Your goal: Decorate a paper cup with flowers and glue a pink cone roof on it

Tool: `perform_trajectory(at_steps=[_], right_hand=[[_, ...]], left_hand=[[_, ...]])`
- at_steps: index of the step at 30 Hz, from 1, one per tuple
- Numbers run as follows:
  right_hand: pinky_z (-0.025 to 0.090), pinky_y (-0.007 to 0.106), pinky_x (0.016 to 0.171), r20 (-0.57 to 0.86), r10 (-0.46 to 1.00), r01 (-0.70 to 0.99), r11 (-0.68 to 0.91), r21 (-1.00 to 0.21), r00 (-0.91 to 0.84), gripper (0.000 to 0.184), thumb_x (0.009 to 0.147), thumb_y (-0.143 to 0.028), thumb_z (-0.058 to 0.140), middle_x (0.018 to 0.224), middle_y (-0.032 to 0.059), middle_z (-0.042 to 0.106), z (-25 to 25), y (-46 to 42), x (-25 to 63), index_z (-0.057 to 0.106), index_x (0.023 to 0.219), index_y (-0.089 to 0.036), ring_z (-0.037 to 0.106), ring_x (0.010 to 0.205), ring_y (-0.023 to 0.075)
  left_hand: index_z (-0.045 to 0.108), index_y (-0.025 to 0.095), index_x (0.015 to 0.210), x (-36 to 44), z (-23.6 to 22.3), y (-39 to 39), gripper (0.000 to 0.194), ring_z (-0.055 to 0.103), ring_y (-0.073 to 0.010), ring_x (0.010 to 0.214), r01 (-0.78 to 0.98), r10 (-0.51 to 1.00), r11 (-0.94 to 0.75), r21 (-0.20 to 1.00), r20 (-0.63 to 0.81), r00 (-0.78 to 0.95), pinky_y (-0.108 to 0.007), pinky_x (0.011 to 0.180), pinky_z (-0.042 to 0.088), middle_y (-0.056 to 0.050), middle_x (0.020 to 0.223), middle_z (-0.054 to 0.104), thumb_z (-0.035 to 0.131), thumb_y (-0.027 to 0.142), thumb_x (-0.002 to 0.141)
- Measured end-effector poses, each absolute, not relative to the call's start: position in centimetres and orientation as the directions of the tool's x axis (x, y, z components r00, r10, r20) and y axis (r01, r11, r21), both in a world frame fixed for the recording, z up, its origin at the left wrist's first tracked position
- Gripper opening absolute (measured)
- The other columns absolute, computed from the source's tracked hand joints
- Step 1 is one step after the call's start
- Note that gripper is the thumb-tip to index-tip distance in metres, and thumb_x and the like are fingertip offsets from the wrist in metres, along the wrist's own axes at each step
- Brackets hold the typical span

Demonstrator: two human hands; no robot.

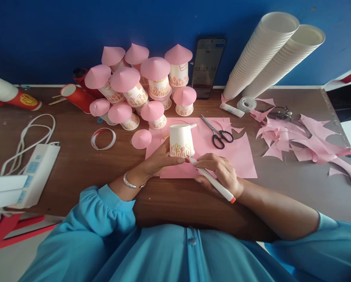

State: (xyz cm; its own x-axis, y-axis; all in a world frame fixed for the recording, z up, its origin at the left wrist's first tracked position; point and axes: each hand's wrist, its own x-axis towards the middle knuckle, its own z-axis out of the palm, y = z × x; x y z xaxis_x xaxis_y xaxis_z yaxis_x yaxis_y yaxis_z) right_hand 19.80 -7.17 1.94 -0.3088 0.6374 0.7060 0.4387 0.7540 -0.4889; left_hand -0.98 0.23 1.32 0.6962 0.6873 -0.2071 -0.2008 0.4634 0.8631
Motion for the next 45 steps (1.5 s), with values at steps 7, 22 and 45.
perform_trajectory(at_steps=[7, 22, 45], right_hand=[[0.063, 0.03, 0.065, 0.714, 0.628, 0.436, 0.762, -0.48, -0.311, 0.018, 0.103, -0.032, 0.056, 0.086, 0.0074, 0.071, 2.16, -7.05, 19.87, 0.058, 0.115, -0.018, 0.073, 0.078, 0.0188], [0.062, 0.029, 0.064, 0.72, 0.619, 0.412, 0.772, -0.484, -0.314, 0.016, 0.103, -0.03, 0.055, 0.083, 0.0069, 0.071, 2.48, -6.97, 19.87, 0.058, 0.112, -0.017, 0.072, 0.075, 0.0183], [0.06, 0.028, 0.064, 0.731, 0.615, 0.441, 0.767, -0.467, -0.295, 0.019, 0.102, -0.03, 0.057, 0.083, 0.005, 0.071, 2.4, -6.95, 19.79, 0.058, 0.117, -0.019, 0.072, 0.075, 0.018]], left_hand=[[0.057, 0.021, 0.123, -1.07, 1.0, 0.12, 0.064, 0.068, -0.0201, 0.09, -0.214, 0.692, 0.48, 0.851, -0.218, 0.688, -0.035, 0.084, 0.054, -0.004, 0.098, 0.071, 0.09, 0.026, 0.069], [0.055, 0.023, 0.126, -0.79, 1.54, 0.0, 0.065, 0.066, -0.0206, 0.092, -0.207, 0.703, 0.452, 0.867, -0.204, 0.681, -0.035, 0.082, 0.054, -0.004, 0.1, 0.069, 0.089, 0.027, 0.07], [0.067, 0.018, 0.116, -1.1, 0.95, 0.55, 0.05, 0.069, -0.0228, 0.095, -0.277, 0.693, 0.506, 0.817, -0.194, 0.694, -0.042, 0.088, 0.057, -0.01, 0.108, 0.073, 0.086, 0.027, 0.071]])
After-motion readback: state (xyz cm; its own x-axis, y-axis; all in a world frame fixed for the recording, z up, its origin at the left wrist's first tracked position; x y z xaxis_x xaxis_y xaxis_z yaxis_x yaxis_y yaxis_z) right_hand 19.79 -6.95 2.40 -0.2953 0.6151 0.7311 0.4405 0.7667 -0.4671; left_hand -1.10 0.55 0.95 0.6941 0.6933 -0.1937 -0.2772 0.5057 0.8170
